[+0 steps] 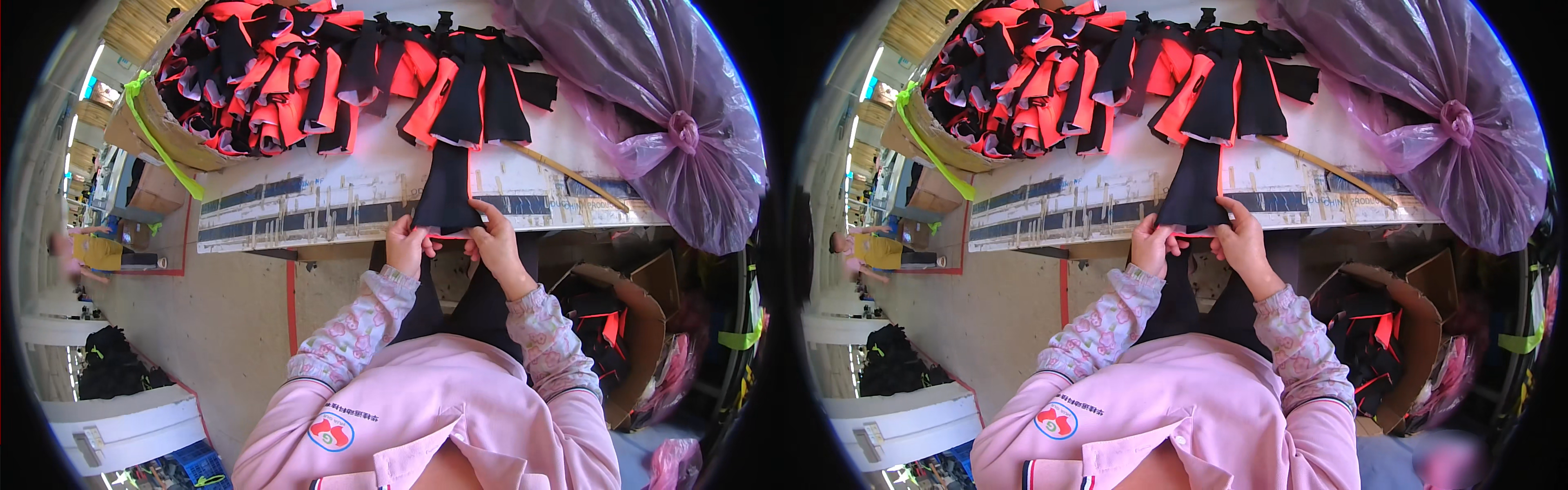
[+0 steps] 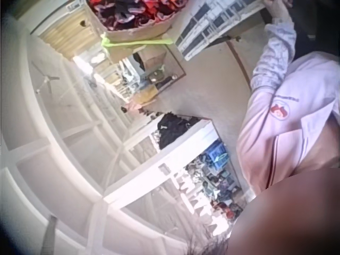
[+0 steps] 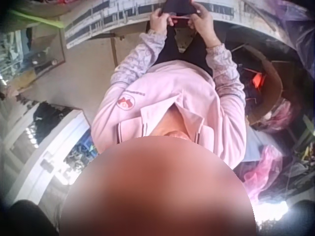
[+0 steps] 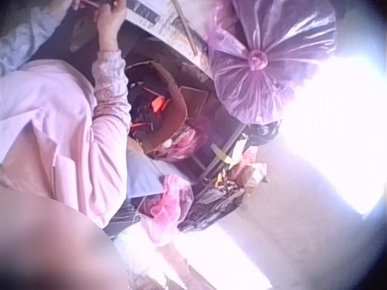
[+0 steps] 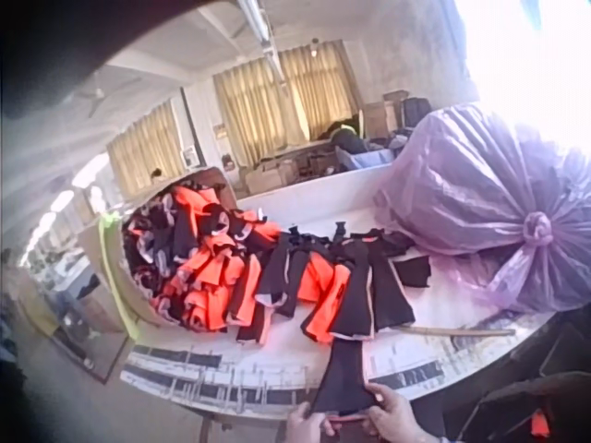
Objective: Manually turning inside out fabric components for life jackets or safety vests using a wooden rod.
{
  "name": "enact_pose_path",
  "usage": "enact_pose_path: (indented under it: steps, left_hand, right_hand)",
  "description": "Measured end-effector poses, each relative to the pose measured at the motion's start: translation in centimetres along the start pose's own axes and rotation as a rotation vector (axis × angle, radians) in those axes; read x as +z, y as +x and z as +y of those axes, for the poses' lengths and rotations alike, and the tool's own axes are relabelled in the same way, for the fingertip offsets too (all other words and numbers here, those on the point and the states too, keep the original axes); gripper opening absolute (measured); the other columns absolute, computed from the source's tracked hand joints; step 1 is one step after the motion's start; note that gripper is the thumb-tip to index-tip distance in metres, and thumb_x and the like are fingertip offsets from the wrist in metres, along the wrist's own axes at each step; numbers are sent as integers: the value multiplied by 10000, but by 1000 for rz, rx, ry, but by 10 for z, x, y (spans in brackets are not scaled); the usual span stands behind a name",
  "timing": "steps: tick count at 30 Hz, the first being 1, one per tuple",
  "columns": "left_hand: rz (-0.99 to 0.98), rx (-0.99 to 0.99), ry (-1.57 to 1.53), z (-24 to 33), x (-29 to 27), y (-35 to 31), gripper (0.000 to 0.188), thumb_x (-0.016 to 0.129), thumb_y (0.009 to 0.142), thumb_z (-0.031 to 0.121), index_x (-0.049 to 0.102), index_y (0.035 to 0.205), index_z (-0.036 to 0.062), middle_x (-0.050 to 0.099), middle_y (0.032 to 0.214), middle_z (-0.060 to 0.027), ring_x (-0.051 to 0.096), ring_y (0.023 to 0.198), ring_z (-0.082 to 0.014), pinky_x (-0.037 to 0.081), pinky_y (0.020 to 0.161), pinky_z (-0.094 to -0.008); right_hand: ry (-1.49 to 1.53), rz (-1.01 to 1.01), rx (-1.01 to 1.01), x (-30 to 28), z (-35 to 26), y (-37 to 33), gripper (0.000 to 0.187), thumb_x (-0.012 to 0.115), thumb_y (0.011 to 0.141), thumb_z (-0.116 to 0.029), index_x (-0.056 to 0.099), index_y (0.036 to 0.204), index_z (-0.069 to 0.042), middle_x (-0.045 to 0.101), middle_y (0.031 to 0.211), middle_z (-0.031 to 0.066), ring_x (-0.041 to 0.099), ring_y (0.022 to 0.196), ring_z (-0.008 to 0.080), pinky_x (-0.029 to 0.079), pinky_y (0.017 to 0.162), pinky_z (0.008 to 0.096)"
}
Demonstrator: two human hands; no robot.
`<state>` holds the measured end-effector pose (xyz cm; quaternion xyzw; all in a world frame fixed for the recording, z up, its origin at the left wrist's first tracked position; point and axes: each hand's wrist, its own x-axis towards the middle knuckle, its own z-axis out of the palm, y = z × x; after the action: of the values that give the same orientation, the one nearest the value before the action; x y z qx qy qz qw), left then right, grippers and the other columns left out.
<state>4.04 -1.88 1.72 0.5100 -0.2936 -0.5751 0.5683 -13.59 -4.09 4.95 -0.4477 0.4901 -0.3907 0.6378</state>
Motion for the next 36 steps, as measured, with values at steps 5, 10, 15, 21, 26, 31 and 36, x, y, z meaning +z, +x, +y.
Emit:
enact_pose_path:
  steps: [5, 10, 15, 21, 26, 31, 36]
  left_hand:
    - [-30, -260, 39, -7, -4, -8, 155, 500, 861, 168, 531, 891, 19, 554, 627, -75, 526, 402, -158, 507, 465, -290]
    - [-308, -598, 85, -1, 0, -17, 411, 431, 910, 409, 540, 1071, 47, 635, 899, -145, 638, 680, -217, 535, 637, -352]
    - [-310, -571, -133, -28, 13, -13, 436, 413, 915, 412, 519, 1117, 40, 611, 993, -131, 618, 839, -234, 505, 760, -403]
    - [-199, -580, -253, -48, 20, -2, 338, 486, 895, 341, 539, 1098, 77, 618, 973, -116, 608, 838, -237, 498, 758, -409]
    - [-129, -522, -183, -45, 22, -2, 291, 512, 889, 300, 542, 1096, 98, 629, 948, -107, 620, 816, -228, 516, 723, -385]
    - [-199, -505, -194, -37, 18, -2, 271, 491, 901, 186, 516, 1149, 80, 614, 1004, -140, 617, 923, -280, 498, 825, -441]
    - [-232, -477, -206, -39, 17, -3, 268, 475, 911, 190, 514, 1149, 75, 611, 1004, -137, 621, 903, -289, 504, 818, -443]
  right_hand:
    - [-211, -8, 24, -11, 8, -1, 469, 475, 768, 27, 450, 1230, -44, 561, 564, 86, 560, 465, 151, 467, 450, 283]
    - [-946, 133, -395, -10, 17, -4, 485, 551, 753, -78, 443, 1226, -96, 595, 601, 174, 608, 534, 309, 485, 505, 402]
    - [-1137, 126, -383, 2, 16, -11, 509, 563, 772, -129, 406, 1254, -79, 595, 595, 157, 601, 542, 325, 478, 505, 416]
    - [-1289, 107, -448, 4, 21, -10, 521, 552, 773, -134, 396, 1265, -63, 595, 589, 141, 600, 529, 314, 473, 497, 417]
    - [-1284, 90, -441, 1, 10, -12, 522, 545, 755, -115, 415, 1260, -82, 590, 578, 138, 597, 519, 317, 478, 498, 415]
    - [-1157, 155, -448, -1, 1, -10, 496, 590, 708, -105, 461, 1186, -86, 613, 768, 151, 619, 631, 321, 500, 552, 392]
    - [-1124, 140, -263, 7, 4, 9, 654, 613, 631, -11, 387, 1237, -105, 577, 989, 182, 606, 785, 365, 497, 636, 419]
